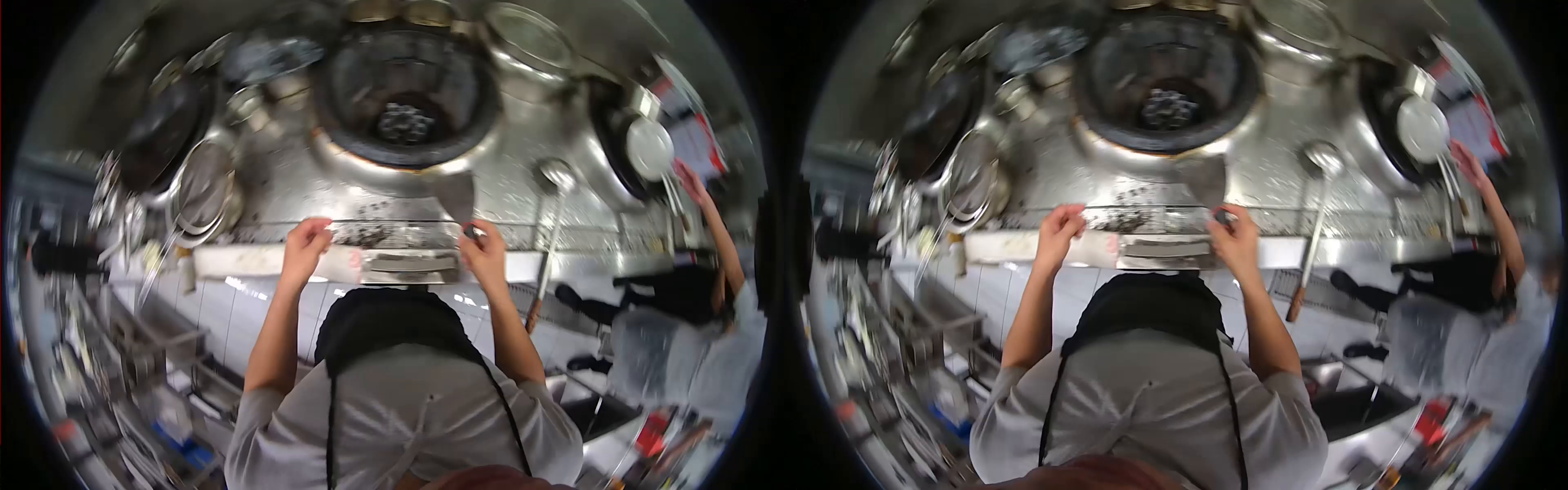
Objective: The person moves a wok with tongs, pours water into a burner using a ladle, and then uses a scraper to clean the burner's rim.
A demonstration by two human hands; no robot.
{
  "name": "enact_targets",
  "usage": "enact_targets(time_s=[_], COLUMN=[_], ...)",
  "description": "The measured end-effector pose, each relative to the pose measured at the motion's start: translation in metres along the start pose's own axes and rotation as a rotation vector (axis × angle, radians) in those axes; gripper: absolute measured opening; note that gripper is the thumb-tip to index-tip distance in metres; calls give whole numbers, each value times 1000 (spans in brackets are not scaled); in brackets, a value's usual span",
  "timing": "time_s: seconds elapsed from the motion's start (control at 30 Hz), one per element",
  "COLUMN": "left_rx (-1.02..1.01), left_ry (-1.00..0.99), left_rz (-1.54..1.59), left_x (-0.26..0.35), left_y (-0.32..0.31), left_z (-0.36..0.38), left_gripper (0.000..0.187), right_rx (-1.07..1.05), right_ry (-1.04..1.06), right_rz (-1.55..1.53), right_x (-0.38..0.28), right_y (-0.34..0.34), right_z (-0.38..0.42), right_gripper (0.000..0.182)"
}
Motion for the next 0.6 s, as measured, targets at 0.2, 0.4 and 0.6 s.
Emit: enact_targets(time_s=[0.2, 0.4, 0.6], left_rx=[309, 650, 810], left_ry=[-110, -157, -2], left_rz=[82, 385, 319], left_x=[49, 100, 58], left_y=[83, 198, 325], left_z=[-89, -218, -342], left_gripper=[27, 13, 20], right_rx=[-6, 116, 374], right_ry=[-126, -161, -227], right_rz=[-111, -130, -131], right_x=[6, 6, -4], right_y=[7, 4, -13], right_z=[9, 31, 73], right_gripper=[26, 29, 25])
Point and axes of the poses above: each hand's wrist, its own z-axis away from the middle knuckle, its own y-axis out of the back of the hand, x = y × z, the point moved 1 cm from there along -z, towards the middle knuckle, and after that the axes turned 9 degrees about -x, right-handed, at the moved point
